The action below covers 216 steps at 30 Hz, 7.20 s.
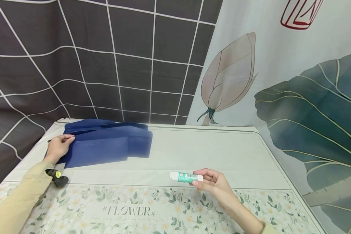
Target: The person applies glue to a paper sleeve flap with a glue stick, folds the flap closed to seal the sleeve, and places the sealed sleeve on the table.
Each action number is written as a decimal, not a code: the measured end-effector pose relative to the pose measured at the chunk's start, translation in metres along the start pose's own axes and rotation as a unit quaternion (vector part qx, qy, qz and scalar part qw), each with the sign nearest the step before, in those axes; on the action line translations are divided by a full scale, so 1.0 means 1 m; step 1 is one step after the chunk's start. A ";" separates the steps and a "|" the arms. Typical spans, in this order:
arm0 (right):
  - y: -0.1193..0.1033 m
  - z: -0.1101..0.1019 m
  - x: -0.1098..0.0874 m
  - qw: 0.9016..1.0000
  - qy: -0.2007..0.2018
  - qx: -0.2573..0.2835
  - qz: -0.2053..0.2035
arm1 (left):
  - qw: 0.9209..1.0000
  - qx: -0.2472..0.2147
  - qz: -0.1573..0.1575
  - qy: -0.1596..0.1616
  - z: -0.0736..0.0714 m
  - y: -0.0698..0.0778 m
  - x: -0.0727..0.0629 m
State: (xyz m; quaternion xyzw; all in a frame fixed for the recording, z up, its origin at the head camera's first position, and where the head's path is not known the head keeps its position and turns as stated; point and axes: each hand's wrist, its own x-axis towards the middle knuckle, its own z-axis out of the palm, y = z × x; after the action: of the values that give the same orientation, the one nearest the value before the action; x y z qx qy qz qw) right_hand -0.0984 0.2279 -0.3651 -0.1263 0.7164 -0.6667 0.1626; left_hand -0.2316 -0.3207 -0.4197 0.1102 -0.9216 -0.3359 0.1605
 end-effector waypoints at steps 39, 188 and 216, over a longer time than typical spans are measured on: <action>0.002 -0.010 -0.009 1.000 -0.006 0.007 -0.008 | 0.960 -0.138 0.055 -0.237 0.022 0.130 -0.065; 0.014 0.109 0.133 0.836 -0.181 -0.481 -0.194 | 0.783 0.211 0.473 -0.346 0.076 0.174 -0.237; 0.022 0.087 0.119 0.852 -0.150 -0.459 -0.203 | 0.790 0.200 0.438 -0.379 0.077 0.176 -0.238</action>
State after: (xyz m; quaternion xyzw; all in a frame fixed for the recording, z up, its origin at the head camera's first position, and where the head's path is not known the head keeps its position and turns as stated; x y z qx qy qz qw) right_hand -0.1712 0.1030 -0.3995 -0.4276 0.8661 -0.2533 0.0532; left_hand -0.0564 -0.0694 -0.4128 -0.4118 -0.9046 -0.0527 -0.0969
